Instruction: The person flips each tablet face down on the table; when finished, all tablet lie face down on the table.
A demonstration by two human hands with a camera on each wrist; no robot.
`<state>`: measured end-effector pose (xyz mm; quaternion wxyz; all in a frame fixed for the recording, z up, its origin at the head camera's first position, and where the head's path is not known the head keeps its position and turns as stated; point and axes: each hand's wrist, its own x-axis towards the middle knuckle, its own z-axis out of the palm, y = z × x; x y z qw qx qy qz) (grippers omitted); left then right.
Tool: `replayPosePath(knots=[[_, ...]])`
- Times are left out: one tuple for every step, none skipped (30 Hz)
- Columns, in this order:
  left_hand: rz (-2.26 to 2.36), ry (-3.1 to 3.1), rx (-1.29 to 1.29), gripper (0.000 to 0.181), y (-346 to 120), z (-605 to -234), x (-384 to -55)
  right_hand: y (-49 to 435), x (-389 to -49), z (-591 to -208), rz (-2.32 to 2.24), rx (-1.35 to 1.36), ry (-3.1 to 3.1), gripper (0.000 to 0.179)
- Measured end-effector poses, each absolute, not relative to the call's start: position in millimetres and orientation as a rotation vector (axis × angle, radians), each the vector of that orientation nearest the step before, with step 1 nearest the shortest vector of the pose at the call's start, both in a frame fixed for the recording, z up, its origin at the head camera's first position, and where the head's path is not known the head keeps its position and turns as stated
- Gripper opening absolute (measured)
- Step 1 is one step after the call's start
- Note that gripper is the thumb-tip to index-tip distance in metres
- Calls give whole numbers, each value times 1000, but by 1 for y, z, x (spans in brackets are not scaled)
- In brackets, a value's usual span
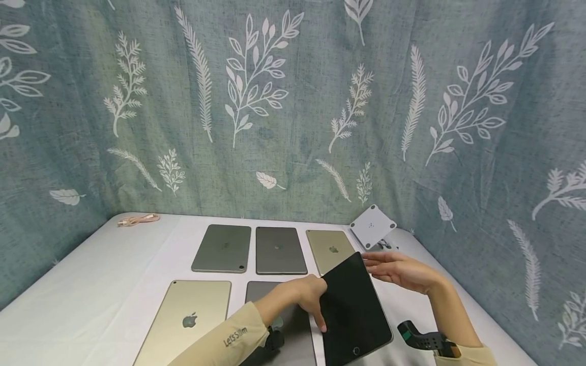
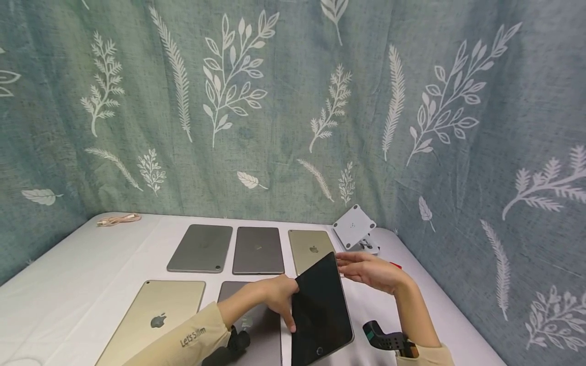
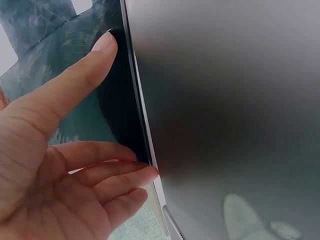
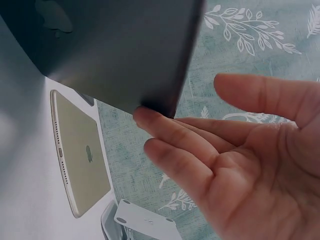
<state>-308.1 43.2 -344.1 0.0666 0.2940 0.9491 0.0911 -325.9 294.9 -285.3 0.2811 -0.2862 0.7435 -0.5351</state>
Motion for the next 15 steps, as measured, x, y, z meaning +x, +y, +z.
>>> replayPosePath(knots=[[289, 2860, 889, 48, 44, -344, -308, 295, -326, -285, -1437, -772, 1987, 70], [292, 2860, 893, 48, 45, -345, -307, 295, -326, -285, -1438, -780, 1986, 69], [301, 2858, 895, 47, 46, -345, -307, 295, -326, -285, -1436, -786, 1992, 69], [315, 2854, 896, 47, 47, -345, -307, 296, -325, -284, -1430, -791, 2004, 69], [324, 2853, 898, 46, 48, -346, -306, 296, -325, -283, -1422, -791, 2023, 69], [328, 2853, 907, 46, 50, -346, -306, 296, -324, -283, -1409, -793, 2046, 69], [337, 2854, 914, 45, 51, -347, -306, 296, -324, -282, -1394, -797, 2069, 69], [345, 2851, 923, 44, 53, -347, -305, 296, -323, -280, -1378, -803, 2093, 69], [359, 2848, 926, 44, 55, -348, -305, 296, -322, -279, -1359, -810, 2119, 69], [362, 2849, 931, 44, 56, -348, -304, 295, -321, -278, -1342, -816, 2141, 69], [362, 2849, 935, 44, 58, -348, -304, 295, -321, -277, -1328, -822, 2159, 68], [363, 2848, 941, 44, 59, -348, -304, 294, -321, -276, -1316, -827, 2175, 68], [363, 2848, 939, 44, 61, -348, -303, 294, -320, -276, -1307, -830, 2190, 68], [357, 2847, 943, 44, 62, -348, -303, 293, -320, -275, -1302, -830, 2201, 68], [352, 2843, 948, 45, 63, -347, -304, 293, -320, -275, -1300, -834, 2208, 68]])
